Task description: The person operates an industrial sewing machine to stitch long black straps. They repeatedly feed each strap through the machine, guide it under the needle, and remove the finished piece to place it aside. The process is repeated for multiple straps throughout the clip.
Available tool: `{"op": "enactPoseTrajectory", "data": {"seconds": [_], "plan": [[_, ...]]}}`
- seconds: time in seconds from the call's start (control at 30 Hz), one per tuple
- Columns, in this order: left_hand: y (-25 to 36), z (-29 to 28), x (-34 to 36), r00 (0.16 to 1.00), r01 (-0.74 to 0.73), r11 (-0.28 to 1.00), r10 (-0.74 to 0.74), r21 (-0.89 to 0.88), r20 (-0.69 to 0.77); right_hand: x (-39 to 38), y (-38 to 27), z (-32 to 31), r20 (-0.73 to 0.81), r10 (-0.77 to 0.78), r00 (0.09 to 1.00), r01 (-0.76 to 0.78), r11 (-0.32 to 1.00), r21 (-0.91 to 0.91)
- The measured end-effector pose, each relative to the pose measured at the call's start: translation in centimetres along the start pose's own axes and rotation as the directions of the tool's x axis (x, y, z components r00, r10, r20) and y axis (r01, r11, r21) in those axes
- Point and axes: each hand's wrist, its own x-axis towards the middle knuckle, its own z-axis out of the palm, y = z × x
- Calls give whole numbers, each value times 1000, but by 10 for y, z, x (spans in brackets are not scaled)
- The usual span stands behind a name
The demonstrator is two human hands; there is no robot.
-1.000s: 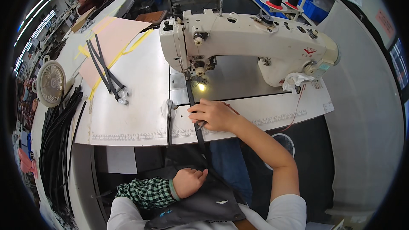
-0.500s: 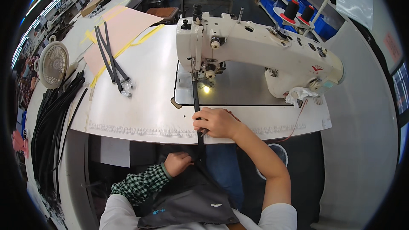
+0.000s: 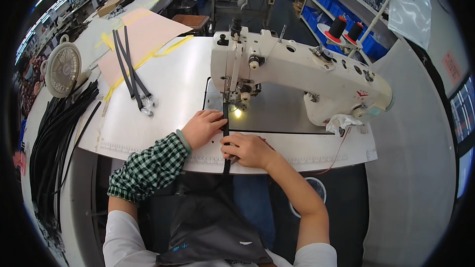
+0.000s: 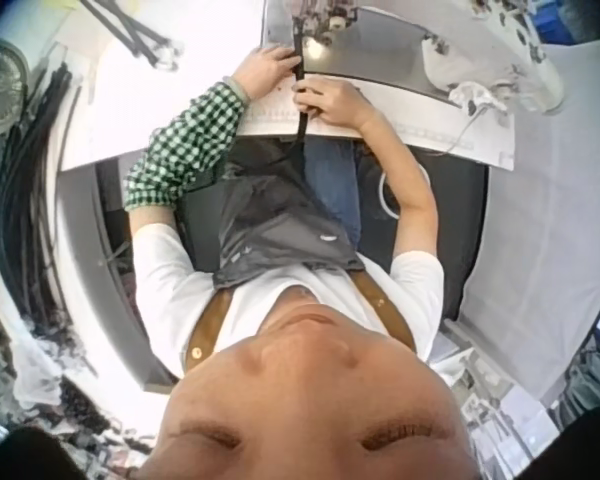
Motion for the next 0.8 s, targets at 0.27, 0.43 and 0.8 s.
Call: {"op": "enactPoseTrajectory", "data": {"seconds": [0.27,0.43,0.8], "plan": [[-23,3,14,999,47,976,-46,-212,5,1,0,-1,-4,-11,1000,11,1000,-10],[-24,6,12,999,33,976,-34,-217,0,3,0,-3,-8,-5,1000,4,1000,-12],[-25,11,11,1000,27,977,-26,-214,8,5,-5,-3,-18,16,1000,-17,1000,-17]]}}
